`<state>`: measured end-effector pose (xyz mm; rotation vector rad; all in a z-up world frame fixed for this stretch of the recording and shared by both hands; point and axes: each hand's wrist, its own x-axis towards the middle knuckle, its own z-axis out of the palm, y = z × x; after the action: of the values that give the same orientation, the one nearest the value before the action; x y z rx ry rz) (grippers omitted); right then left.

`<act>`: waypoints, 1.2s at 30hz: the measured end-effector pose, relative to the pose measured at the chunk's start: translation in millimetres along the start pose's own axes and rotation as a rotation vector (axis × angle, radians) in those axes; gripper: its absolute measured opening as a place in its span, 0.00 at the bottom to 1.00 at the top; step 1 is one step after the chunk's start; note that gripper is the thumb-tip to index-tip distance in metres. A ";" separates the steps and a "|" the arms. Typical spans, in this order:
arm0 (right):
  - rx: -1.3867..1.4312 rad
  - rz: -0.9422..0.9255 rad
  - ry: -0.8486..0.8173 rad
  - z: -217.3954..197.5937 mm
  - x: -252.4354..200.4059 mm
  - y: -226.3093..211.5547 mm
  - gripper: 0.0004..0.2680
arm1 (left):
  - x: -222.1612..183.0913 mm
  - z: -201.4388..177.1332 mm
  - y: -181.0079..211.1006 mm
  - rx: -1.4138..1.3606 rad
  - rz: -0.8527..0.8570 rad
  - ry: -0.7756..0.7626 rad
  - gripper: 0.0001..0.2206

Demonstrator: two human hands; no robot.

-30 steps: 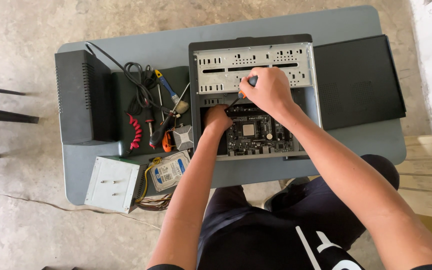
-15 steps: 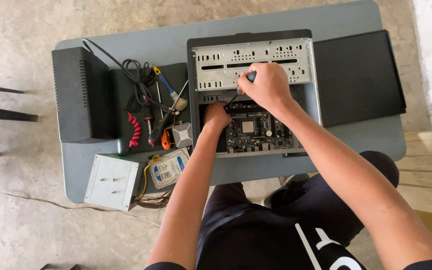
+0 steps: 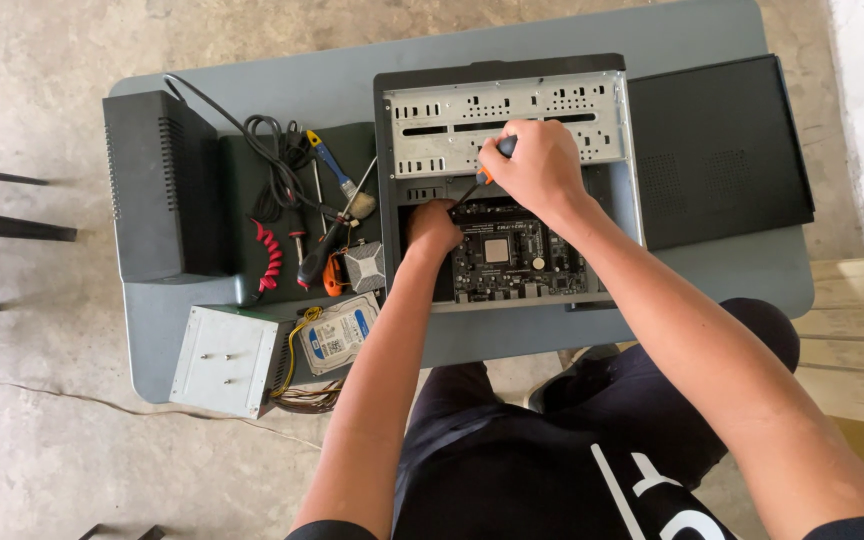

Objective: The person removes a heat sink and a memory module from a computer motherboard, unscrews a component from the chassis, and then works on the motherboard with a screwdriver.

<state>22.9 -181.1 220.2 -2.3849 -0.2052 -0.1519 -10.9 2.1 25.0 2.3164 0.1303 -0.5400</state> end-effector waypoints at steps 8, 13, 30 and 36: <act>-0.006 -0.009 0.011 3.4 2.1 6.2 0.14 | -0.7 -6.8 6.1 0.040 0.005 -0.022 0.26; -0.023 -0.011 -0.027 4.0 -0.2 5.1 0.11 | -7.5 -14.1 13.8 0.090 -0.016 -0.054 0.26; -0.033 -0.028 -0.335 -23.7 -1.4 -28.8 0.08 | -63.6 -55.6 55.2 0.136 0.001 -0.013 0.24; -0.070 -0.102 -0.251 -42.6 -17.4 -35.0 0.07 | -272.1 -169.3 202.6 -0.451 0.310 -0.087 0.06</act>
<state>-3.0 -186.6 271.6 -2.4601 -0.4464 0.0953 -149.2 -9.3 377.8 1.8252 -0.1360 -0.4034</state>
